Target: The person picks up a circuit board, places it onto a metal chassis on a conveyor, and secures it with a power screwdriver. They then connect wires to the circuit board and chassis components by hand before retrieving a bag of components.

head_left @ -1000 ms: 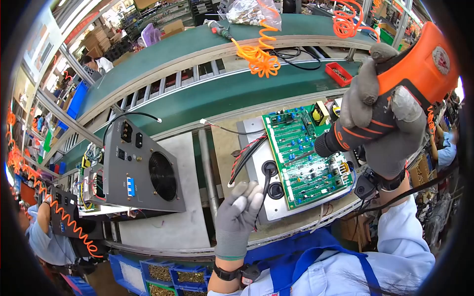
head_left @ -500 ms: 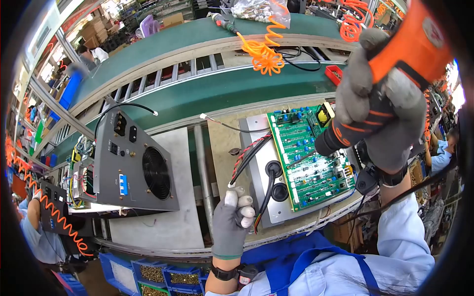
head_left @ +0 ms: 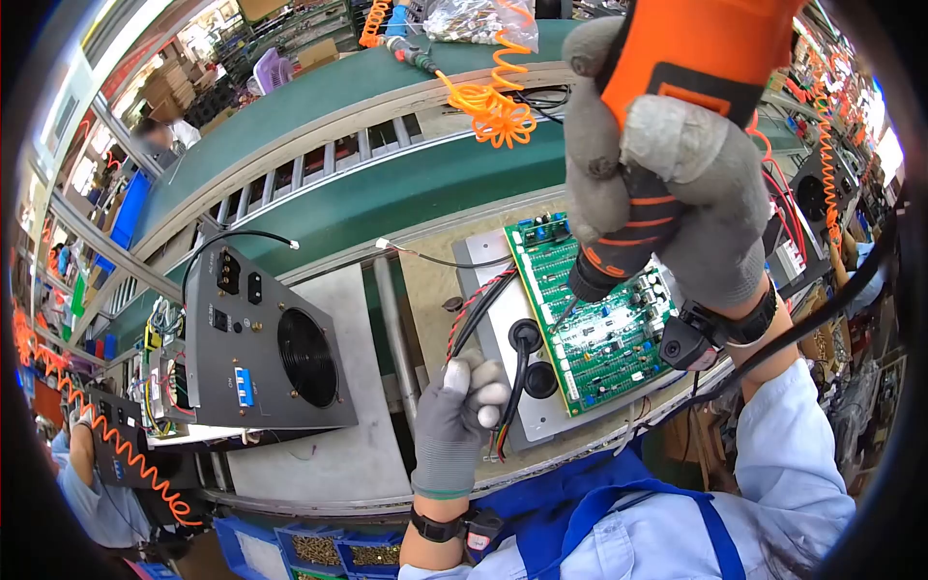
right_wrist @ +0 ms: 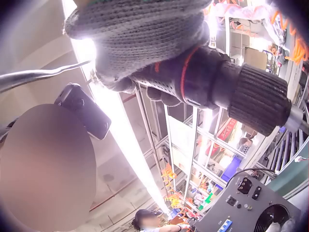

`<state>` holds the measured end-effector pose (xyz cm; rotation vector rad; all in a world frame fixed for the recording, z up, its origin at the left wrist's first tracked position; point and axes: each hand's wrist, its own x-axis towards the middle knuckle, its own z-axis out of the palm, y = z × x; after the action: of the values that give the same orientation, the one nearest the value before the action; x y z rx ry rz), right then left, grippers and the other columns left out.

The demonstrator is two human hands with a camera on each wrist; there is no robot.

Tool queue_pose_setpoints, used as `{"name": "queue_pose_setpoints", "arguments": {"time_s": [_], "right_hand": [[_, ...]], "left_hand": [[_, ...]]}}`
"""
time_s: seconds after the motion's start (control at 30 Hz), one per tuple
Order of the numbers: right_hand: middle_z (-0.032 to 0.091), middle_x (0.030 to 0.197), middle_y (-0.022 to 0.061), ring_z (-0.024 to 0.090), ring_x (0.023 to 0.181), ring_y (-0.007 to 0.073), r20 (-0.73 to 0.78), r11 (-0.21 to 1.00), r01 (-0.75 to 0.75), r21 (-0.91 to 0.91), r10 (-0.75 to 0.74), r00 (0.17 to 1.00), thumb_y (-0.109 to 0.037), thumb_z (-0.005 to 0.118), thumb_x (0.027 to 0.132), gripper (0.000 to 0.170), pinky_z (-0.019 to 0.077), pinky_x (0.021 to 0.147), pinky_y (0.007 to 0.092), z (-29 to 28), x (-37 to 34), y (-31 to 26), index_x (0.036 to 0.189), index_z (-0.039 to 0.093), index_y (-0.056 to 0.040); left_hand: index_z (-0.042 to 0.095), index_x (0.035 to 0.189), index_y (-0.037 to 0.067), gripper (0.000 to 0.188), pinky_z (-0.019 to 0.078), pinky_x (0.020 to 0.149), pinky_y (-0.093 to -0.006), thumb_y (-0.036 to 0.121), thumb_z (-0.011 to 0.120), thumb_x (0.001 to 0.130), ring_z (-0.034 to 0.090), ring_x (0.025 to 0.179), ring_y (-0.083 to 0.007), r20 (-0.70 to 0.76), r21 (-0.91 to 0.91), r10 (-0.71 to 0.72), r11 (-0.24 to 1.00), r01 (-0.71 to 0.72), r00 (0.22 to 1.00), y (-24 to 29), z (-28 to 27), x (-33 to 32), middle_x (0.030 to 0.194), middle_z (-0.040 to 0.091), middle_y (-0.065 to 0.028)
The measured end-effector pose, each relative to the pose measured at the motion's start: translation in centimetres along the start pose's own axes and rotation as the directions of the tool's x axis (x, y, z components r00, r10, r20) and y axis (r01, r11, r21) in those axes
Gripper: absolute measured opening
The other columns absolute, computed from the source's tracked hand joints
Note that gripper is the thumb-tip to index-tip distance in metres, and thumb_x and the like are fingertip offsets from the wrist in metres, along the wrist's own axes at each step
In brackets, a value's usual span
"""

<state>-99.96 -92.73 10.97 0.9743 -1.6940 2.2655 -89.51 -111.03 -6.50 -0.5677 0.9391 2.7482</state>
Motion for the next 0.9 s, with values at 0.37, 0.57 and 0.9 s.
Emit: {"name": "queue_pose_setpoints", "arguments": {"time_s": [0.37, 0.57, 0.9], "right_hand": [[0.063, 0.078, 0.0065, 0.06, 0.054, 0.0124, 0.177, 0.989, -0.005, -0.15, 0.032, 0.984, -0.025, 0.062, 0.087, 0.033, 0.0485, 0.054, 0.0246, -0.7, 0.5, -0.9, 0.107, 0.057, 0.0009], [0.045, 0.076, 0.0009, 0.042, 0.045, 0.0053, 0.32, 0.941, 0.125, 0.314, -0.229, 0.919, -0.03, 0.054, 0.086, 0.051, 0.0413, 0.043, 0.024, -1.5, -0.3, -4.7, 0.127, 0.043, -0.0002], [0.048, 0.078, 0.0019, 0.051, 0.049, 0.0089, 0.347, 0.957, 0.07, 0.282, -0.17, 0.922, -0.021, 0.067, 0.079, 0.066, 0.0429, 0.04, 0.027, -1.6, -3.4, -4.4, 0.132, 0.032, -0.0025]], "left_hand": [[0.05, 0.125, -0.007, 0.034, 0.0488, 0.057, -0.0217, 0.012, 0.053, 0.096, 0.066, 0.081, -0.0179, 0.157, 0.046, -0.032, 0.999, 0.025, 0.987, -1.2, 0.1, -0.4, 0.103, 0.064, -0.0164], [0.052, 0.111, 0.0, 0.028, 0.0429, 0.049, -0.0188, 0.023, 0.054, 0.097, 0.057, 0.071, -0.0125, 0.181, 0.014, -0.072, 0.997, 0.071, 0.981, -1.0, 0.5, -0.5, 0.092, 0.059, -0.0098], [0.053, 0.113, 0.001, 0.021, 0.0493, 0.061, -0.0232, 0.014, 0.05, 0.098, 0.06, 0.083, -0.0157, 0.239, -0.106, -0.079, 0.989, 0.107, 0.968, -0.7, 0.1, -0.3, 0.096, 0.059, -0.0086]]}}
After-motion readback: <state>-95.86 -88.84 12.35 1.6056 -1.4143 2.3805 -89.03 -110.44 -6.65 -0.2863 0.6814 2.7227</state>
